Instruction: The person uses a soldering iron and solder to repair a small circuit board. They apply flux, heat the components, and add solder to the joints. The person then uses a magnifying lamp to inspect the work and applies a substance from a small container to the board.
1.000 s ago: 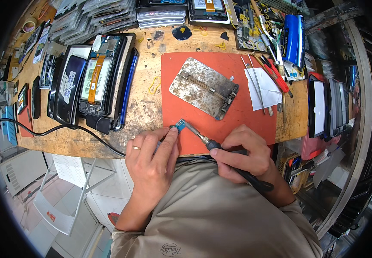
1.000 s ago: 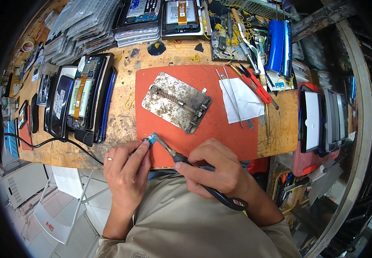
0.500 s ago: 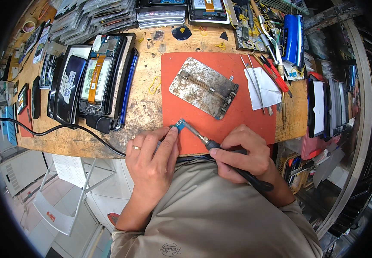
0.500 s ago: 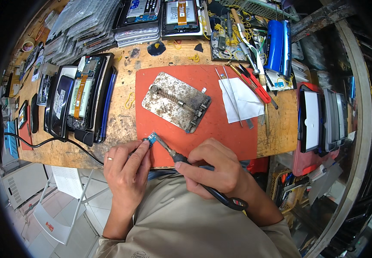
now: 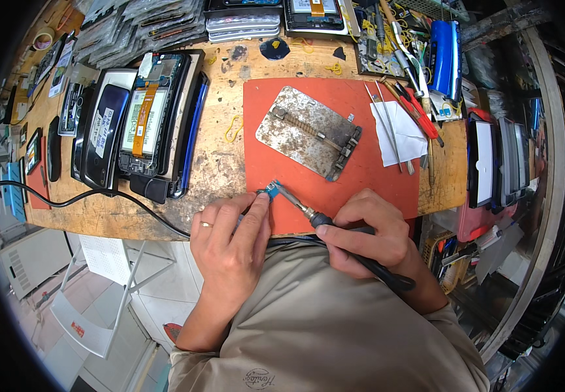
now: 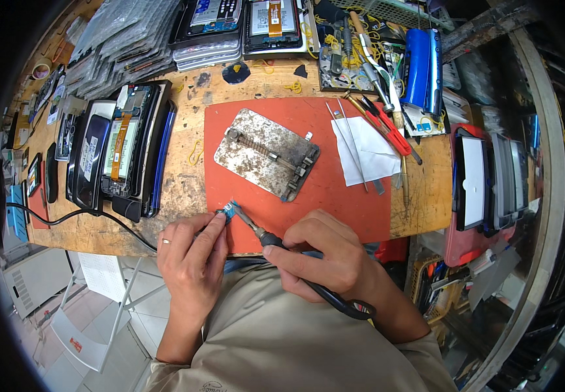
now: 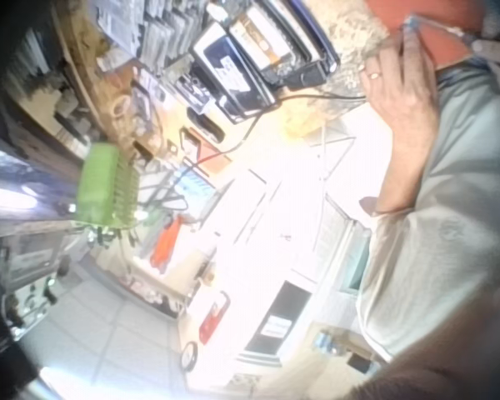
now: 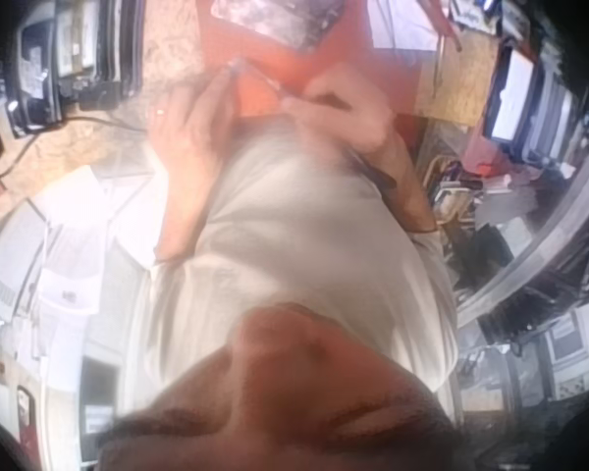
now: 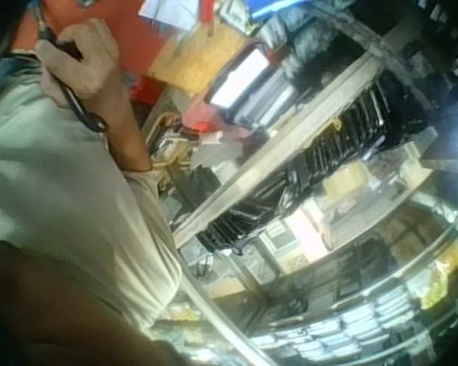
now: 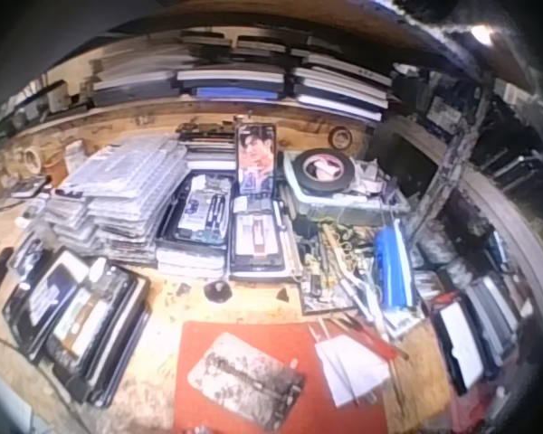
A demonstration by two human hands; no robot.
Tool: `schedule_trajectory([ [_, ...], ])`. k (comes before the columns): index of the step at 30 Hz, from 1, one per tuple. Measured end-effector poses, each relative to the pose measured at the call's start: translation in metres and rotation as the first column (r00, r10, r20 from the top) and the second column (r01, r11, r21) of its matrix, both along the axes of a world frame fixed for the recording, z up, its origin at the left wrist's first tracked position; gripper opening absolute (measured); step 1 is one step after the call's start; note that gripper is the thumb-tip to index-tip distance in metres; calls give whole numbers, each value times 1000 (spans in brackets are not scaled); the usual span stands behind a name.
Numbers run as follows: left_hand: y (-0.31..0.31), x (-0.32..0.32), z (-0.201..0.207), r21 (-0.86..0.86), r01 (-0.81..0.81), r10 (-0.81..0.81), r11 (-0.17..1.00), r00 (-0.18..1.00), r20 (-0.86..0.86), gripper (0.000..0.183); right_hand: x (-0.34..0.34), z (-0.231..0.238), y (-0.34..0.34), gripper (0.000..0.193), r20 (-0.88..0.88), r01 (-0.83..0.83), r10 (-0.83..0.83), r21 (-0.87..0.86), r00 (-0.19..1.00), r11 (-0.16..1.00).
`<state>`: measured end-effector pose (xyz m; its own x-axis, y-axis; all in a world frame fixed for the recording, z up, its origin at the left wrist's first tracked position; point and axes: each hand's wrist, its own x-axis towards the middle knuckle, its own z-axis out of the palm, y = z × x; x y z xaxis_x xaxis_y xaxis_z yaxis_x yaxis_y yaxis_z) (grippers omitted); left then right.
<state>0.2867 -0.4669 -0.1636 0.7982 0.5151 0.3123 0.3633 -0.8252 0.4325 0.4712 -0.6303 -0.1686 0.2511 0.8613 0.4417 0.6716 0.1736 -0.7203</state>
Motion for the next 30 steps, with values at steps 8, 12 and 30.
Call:
schedule_trajectory([
  [8, 0, 0, -1, 8, 0, 0, 1000, 1000, 6, 34, 0, 1, -1, 44, 8, 3, -3, 0, 1000, 1000],
  [12, 1, -1, -1, 3, 1, -2, 1000, 1000, 10, 34, -1, 0, 0, 44, 9, 4, -4, 1, 1000, 1000],
  [30, 10, -7, 2, 13, -30, 28, 999, 993, 113, 25, 6, 15, -19, 21, -243, 150, -182, -143, 953, 978],
])
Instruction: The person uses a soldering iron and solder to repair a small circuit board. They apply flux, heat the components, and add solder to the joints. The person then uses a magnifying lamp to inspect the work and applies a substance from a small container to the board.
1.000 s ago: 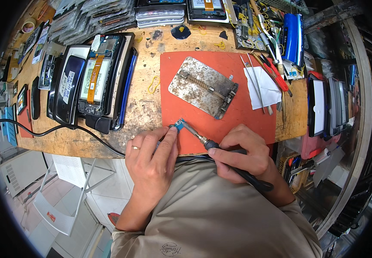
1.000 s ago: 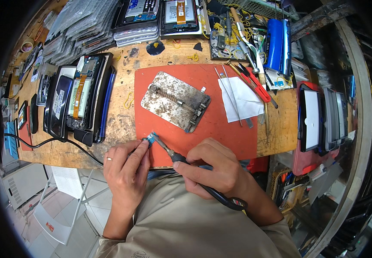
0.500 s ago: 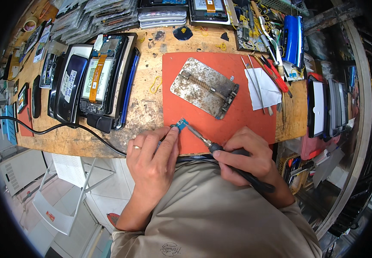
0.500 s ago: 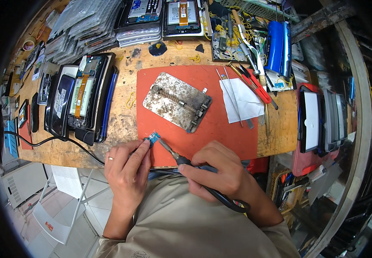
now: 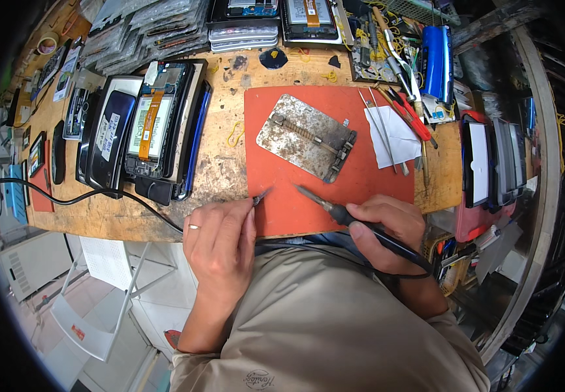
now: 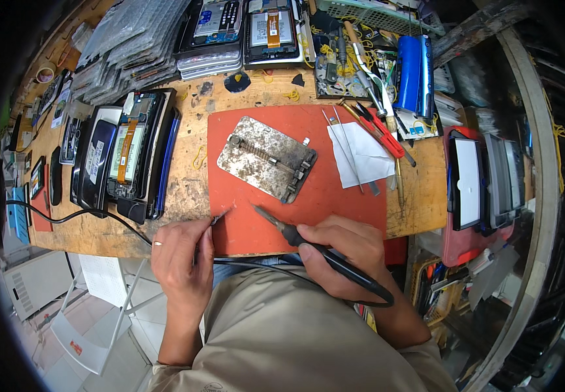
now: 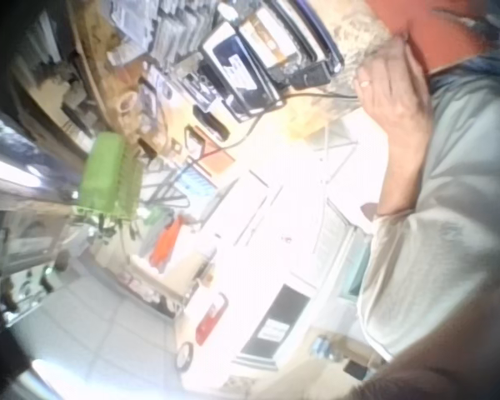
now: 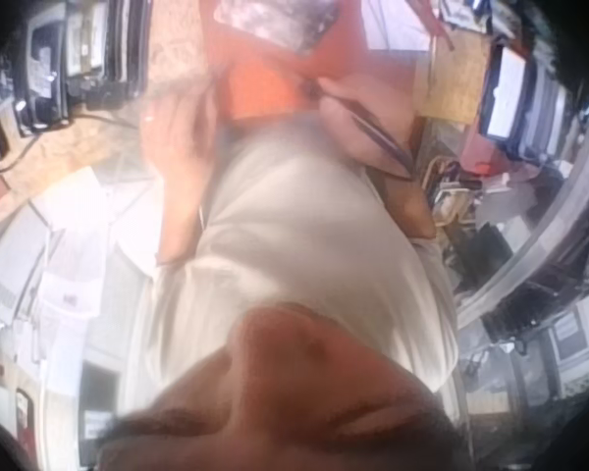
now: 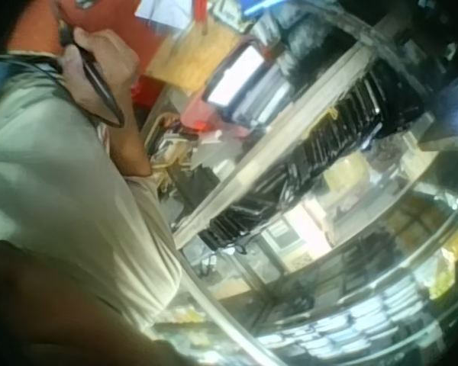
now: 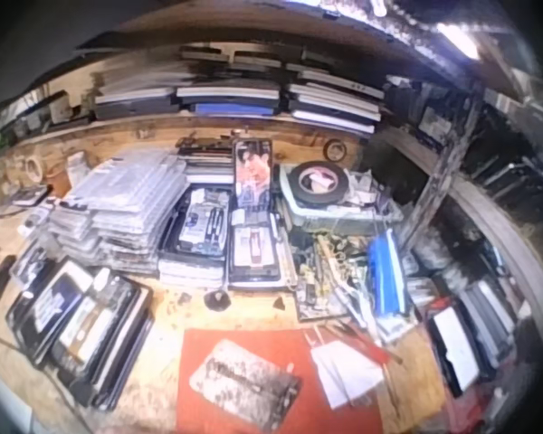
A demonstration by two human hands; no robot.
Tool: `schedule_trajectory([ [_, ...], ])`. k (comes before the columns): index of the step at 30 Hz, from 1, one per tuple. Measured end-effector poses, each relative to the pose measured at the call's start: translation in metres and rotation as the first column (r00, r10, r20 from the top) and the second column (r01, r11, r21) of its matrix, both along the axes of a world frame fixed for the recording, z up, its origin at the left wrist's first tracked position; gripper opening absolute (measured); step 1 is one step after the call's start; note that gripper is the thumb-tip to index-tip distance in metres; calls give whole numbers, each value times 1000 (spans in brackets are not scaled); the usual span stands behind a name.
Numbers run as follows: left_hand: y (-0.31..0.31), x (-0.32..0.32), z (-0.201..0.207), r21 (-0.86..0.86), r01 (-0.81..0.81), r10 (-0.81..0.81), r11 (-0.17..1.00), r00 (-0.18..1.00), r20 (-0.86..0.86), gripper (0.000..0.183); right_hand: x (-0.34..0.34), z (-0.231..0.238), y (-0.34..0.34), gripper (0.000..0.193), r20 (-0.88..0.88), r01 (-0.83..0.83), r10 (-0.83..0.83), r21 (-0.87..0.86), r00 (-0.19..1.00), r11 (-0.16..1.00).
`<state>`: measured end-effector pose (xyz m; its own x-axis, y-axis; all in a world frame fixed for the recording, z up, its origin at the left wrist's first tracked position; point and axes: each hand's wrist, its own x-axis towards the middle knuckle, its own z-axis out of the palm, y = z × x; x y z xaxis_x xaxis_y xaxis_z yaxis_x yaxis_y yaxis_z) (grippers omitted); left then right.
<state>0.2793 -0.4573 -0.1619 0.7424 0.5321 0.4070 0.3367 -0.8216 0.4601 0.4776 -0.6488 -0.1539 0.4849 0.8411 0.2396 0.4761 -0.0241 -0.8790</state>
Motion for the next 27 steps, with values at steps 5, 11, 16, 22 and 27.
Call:
schedule_trajectory([
  [5, 2, 1, 7, -190, -40, 33, 981, 999, -41, 16, 11, 20, -23, 16, -75, 4, -7, -37, 997, 999],
  [11, 9, -1, 14, -190, -125, 89, 974, 978, -187, 10, -7, -1, -30, 28, -123, 303, -286, 155, 950, 940],
  [16, 9, -4, 16, -250, -53, 30, 967, 995, -96, 19, -2, -33, -14, 27, 77, 184, -228, 372, 970, 910],
  [22, 8, -3, 11, -171, 2, -34, 985, 983, -183, 29, -5, -30, -1, 33, 171, -72, 19, 310, 985, 948],
  [27, 7, -4, 5, -188, 3, -25, 982, 993, -112, 27, -4, -24, 0, 23, 173, -94, 60, 197, 983, 976],
])
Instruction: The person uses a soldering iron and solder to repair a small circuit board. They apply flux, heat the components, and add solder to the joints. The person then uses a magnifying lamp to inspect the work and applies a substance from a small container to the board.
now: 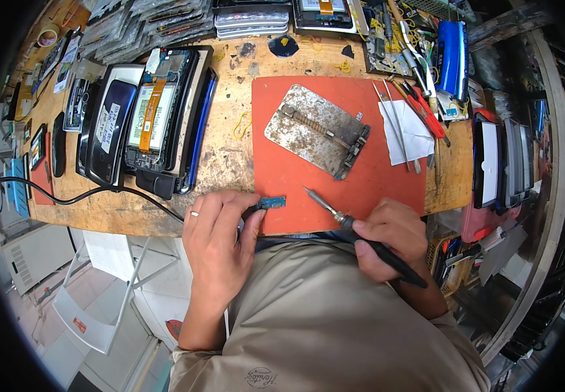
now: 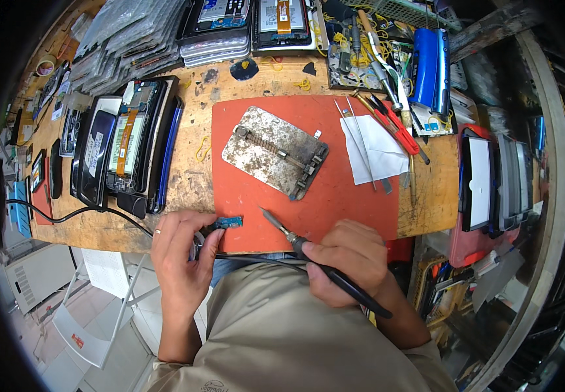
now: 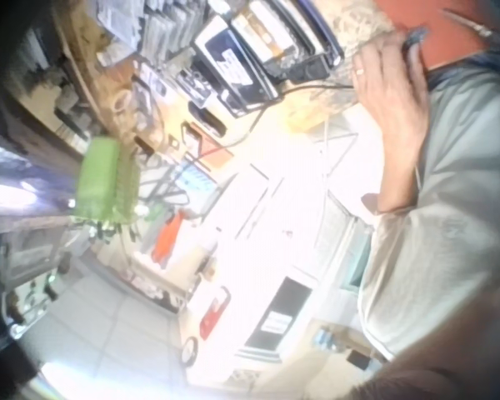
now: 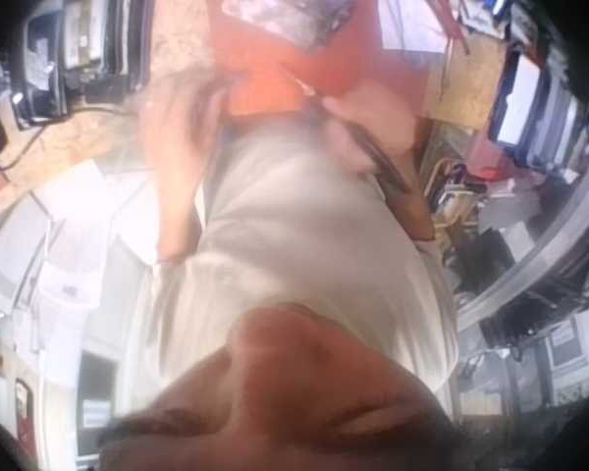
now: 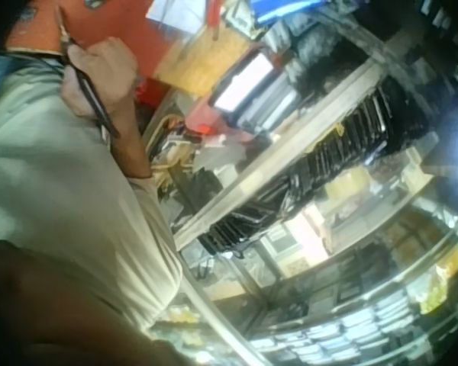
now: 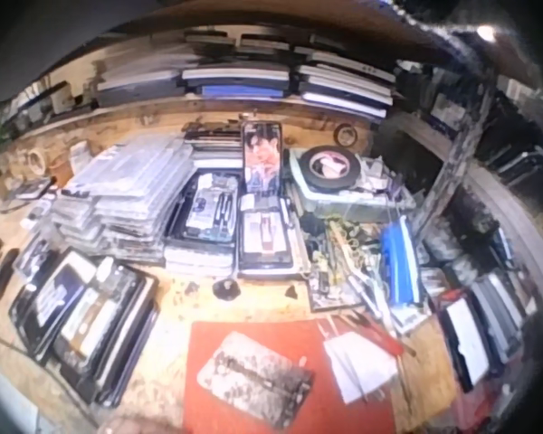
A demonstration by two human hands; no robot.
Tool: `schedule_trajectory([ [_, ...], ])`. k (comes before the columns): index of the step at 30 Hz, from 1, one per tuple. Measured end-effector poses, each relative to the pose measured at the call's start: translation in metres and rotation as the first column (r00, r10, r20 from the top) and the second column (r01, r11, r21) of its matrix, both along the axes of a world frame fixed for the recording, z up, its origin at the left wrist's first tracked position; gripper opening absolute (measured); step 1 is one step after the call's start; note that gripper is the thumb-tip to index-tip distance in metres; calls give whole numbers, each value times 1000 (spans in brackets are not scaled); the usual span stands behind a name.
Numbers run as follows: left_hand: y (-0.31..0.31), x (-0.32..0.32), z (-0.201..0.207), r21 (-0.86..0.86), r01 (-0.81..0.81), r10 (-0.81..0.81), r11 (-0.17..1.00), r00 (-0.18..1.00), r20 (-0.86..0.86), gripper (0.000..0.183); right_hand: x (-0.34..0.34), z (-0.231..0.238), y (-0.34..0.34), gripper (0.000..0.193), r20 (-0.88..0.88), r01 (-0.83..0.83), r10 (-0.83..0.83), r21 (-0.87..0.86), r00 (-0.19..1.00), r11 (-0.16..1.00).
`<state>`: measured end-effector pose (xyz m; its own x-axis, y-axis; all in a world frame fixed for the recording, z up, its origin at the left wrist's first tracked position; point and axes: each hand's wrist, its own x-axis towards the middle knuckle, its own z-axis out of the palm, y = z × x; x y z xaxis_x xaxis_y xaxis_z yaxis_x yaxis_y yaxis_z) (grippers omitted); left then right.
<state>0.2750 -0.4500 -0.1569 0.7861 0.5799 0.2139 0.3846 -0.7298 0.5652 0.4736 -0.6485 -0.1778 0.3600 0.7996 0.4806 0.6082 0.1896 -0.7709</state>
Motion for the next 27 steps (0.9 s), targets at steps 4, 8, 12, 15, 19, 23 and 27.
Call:
schedule_trajectory([
  [4, 0, -3, -4, 36, 23, -24, 999, 999, 42, 26, 4, 12, -8, 15, -45, 9, -10, -32, 999, 999],
  [8, -1, -4, -9, 68, 15, -20, 998, 997, 75, 26, 12, 26, -20, 14, -50, -31, 28, -61, 998, 998],
  [12, -2, -4, -9, 82, 18, -24, 996, 997, 78, 26, 6, 25, -20, 15, -32, -20, 19, -36, 999, 999],
  [15, -2, -3, -8, 86, 20, -27, 996, 996, 80, 26, -4, 14, -11, 15, -44, -18, 17, -25, 999, 1000],
  [19, -4, -3, -6, 41, -2, -1, 999, 997, 73, 27, -6, 8, -5, 17, -49, -4, 2, -38, 999, 999],
  [23, -4, -4, -6, 55, 0, -4, 998, 998, 64, 27, 10, 29, -33, 18, -8, -13, 13, -55, 1000, 998],
  [27, -3, -3, -1, 71, 6, -7, 997, 1000, 14, 25, 4, 13, -53, 27, 74, 444, -455, 127, 887, 887],
])
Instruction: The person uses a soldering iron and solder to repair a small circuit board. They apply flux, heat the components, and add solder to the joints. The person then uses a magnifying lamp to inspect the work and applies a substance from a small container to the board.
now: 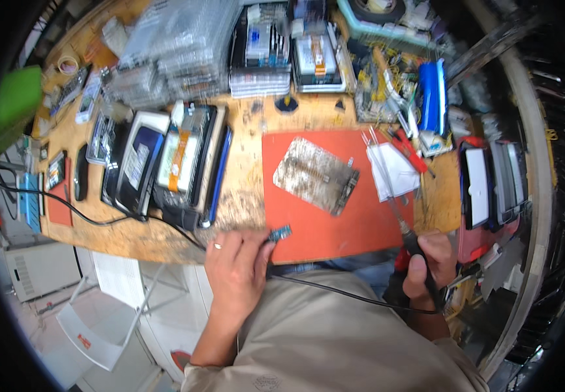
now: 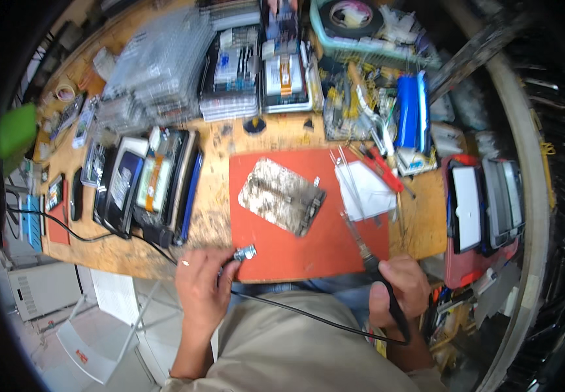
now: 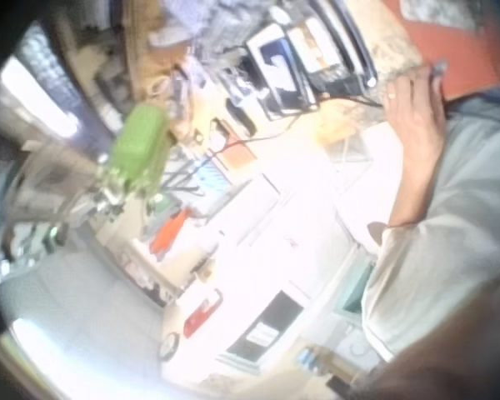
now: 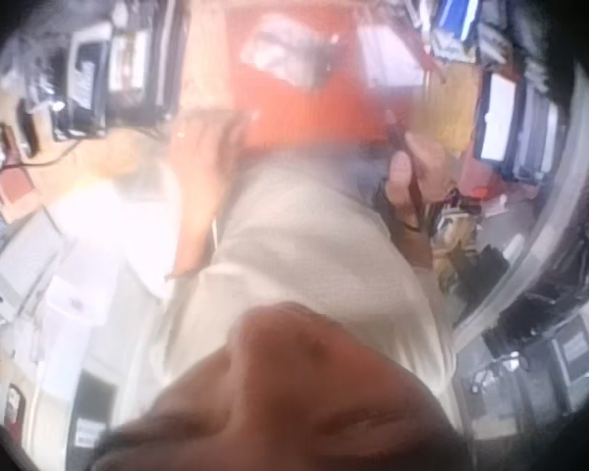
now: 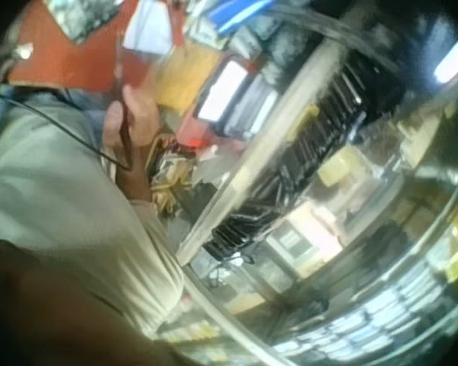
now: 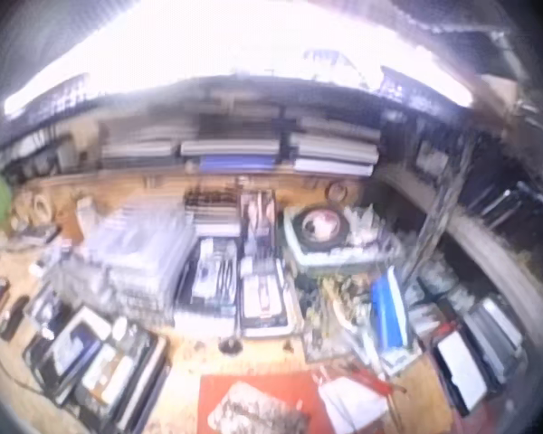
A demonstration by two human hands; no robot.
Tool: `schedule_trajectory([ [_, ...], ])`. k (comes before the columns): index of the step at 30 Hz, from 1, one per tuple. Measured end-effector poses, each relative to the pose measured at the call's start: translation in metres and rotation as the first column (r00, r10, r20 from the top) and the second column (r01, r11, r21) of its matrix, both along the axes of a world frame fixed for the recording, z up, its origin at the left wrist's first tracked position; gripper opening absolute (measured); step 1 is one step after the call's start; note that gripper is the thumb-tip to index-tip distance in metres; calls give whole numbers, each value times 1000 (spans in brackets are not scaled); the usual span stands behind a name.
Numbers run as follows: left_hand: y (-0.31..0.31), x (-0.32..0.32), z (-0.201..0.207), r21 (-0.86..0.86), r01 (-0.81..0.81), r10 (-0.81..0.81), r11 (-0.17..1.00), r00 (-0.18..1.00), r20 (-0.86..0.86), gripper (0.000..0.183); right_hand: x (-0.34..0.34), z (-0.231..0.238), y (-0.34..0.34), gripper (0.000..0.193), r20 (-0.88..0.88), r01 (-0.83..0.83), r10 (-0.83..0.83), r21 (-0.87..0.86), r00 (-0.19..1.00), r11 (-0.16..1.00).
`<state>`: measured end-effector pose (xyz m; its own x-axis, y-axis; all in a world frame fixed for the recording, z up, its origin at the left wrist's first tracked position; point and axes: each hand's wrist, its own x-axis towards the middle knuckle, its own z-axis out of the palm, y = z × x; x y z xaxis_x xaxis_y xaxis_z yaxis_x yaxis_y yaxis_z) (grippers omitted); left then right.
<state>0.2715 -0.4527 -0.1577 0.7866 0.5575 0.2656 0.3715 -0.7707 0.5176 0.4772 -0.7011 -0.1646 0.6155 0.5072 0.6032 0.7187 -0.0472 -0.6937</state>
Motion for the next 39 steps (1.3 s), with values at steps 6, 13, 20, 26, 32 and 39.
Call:
schedule_trajectory([
  [6, 3, 7, 6, 3, 30, -31, 1000, 999, 34, 29, 25, -49, -3, 44, 296, 271, -238, -74, 925, 960],
  [13, 66, -8, 30, -321, -140, 213, 937, 955, 208, 14, 35, -58, 1, 39, 257, 358, -330, -74, 908, 931],
  [20, 255, 46, 98, -825, 434, 664, 361, 502, 554, 29, 32, -58, 3, 41, 133, 324, -315, -50, 940, 945],
  [26, 339, 132, 122, -611, 6, 445, 791, 680, 583, 41, 30, -55, 1, 42, 174, 335, -311, -137, 934, 932],
  [32, 522, 141, 129, 462, -626, 466, 627, 778, 422, 67, 27, -53, 2, 40, 236, 347, -300, -197, 924, 917],
  [39, 625, 154, 105, 822, -504, 397, 264, 834, 384, 45, 24, -47, 13, 39, 188, 377, -346, -163, 919, 912],
])
